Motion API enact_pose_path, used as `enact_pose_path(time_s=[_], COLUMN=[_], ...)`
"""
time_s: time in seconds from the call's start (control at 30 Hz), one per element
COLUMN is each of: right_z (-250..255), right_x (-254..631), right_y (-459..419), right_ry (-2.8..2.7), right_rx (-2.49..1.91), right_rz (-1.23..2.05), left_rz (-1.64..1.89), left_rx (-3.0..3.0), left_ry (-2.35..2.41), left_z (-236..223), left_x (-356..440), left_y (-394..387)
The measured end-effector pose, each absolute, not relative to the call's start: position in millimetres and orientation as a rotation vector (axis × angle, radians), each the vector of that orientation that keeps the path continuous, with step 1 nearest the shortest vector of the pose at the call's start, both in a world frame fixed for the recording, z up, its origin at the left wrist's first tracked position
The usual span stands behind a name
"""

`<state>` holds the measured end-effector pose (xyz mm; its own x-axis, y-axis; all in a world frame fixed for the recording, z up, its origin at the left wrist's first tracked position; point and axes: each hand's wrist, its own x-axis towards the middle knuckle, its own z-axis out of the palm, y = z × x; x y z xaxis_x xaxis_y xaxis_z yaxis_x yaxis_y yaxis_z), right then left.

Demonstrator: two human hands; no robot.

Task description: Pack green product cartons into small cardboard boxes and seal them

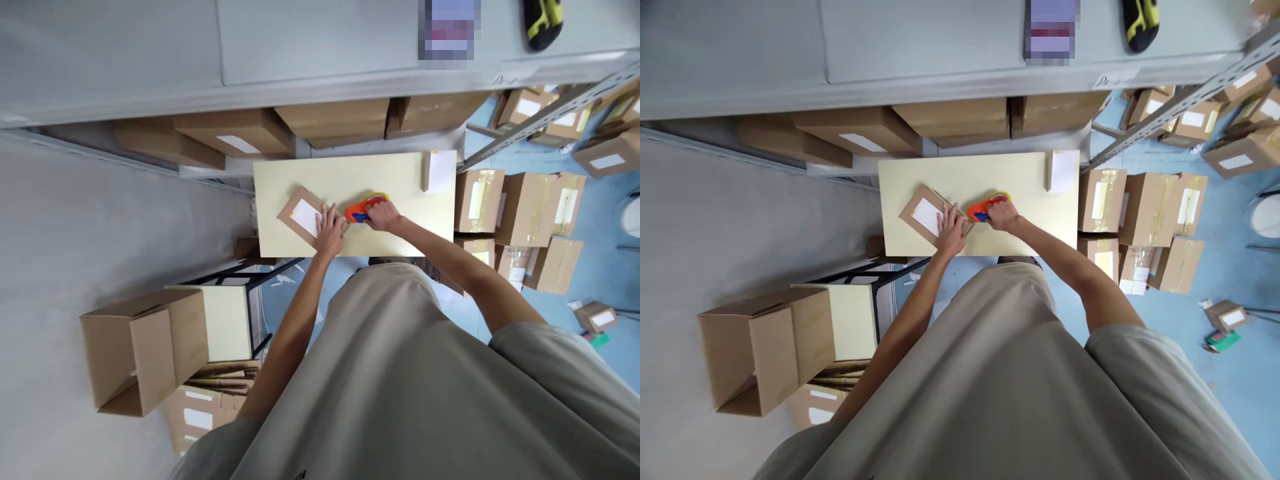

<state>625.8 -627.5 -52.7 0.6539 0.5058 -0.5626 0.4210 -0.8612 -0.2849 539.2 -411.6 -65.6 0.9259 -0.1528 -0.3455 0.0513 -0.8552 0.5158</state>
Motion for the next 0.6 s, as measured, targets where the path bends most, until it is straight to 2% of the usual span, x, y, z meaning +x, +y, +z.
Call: enact_pose_path(time_s=[0.23, 0.4, 0.5, 0.6], right_z=[-6.3, 44.6, 83.6, 126.8], right_x=[620.3, 624.4, 633.9, 660.0], right_y=[-594.7, -594.6, -594.0, -592.4], right_ry=[-0.511, -0.347, -0.294, -0.389], right_rx=[-2.798, -2.706, -2.613, -2.630], right_rz=[0.961, 0.847, 0.622, 0.237], left_rz=[-0.432, 0.031, 0.291, 0.496], left_rx=[2.550, 2.388, 2.301, 2.226], left_ry=[-0.089, -0.045, -0.096, -0.139], left_z=[-53.7, -22.6, 13.1, 59.4], left_x=[537.7, 545.6, 564.7, 601.2], left_y=[-412.6, -439.5, -456.2, -463.5])
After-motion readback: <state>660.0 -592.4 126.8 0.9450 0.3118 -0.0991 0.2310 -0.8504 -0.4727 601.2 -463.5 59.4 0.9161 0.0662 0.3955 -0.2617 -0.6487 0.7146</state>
